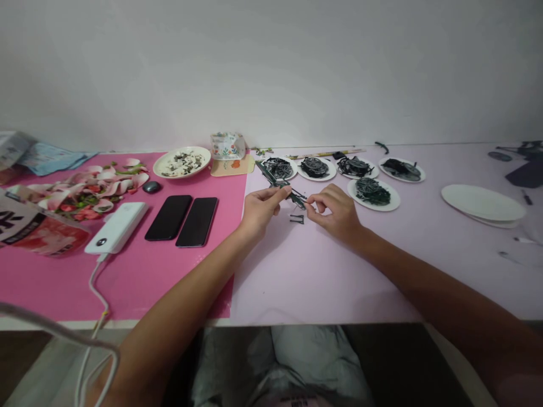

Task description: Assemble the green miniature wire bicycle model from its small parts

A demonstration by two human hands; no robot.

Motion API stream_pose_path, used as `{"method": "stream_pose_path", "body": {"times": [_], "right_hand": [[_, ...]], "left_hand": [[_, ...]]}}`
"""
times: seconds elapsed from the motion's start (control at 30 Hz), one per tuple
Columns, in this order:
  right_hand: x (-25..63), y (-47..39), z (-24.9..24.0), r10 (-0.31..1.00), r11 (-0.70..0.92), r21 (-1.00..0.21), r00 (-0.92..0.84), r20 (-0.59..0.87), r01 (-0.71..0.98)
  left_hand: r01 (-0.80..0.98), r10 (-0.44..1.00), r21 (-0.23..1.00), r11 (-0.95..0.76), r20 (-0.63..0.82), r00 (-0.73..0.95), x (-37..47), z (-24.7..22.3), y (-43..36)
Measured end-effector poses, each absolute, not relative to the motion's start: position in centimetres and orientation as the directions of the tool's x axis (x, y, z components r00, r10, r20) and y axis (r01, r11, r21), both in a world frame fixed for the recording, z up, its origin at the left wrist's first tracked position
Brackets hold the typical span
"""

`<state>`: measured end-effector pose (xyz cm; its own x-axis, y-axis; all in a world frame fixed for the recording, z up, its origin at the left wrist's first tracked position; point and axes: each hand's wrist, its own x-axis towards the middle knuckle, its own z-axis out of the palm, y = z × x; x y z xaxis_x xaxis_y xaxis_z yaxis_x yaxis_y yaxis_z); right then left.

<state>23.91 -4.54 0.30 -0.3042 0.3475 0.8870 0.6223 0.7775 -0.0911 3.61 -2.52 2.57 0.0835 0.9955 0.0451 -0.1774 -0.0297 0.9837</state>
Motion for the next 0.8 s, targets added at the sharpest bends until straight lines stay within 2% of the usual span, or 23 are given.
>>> {"method": "stream_pose_path", "body": {"times": [0.27, 0.37, 0.5, 0.63, 0.8], "right_hand": [[24.5, -4.4, 0.7, 0.258, 0.745, 0.073, -0.387, 0.885, 0.663], [25.0, -4.2, 0.4, 0.283, 0.708, 0.12, -0.436, 0.854, 0.696], [25.6, -3.9, 0.0, 0.366, 0.706, 0.066, -0.444, 0.818, 0.705], [25.8, -3.9, -0.2, 0.366, 0.744, 0.011, -0.421, 0.83, 0.668], [25.8, -4.2, 0.0, 0.346, 0.735, 0.091, -0.487, 0.802, 0.672]], "left_hand": [[-0.189, 0.991, 0.98, -0.059, 0.081, 0.107, 3.6, 2.9, -2.9], [-0.167, 0.989, 0.983, -0.071, 0.091, 0.116, 3.5, 3.1, -3.0], [-0.147, 0.989, 0.986, -0.072, 0.09, 0.118, 3.5, 3.2, -3.1], [-0.156, 0.987, 0.984, -0.082, 0.102, 0.124, 3.5, 3.1, -3.1], [-0.139, 0.985, 0.985, -0.102, 0.119, 0.123, 3.5, 3.2, -3.3]]}}
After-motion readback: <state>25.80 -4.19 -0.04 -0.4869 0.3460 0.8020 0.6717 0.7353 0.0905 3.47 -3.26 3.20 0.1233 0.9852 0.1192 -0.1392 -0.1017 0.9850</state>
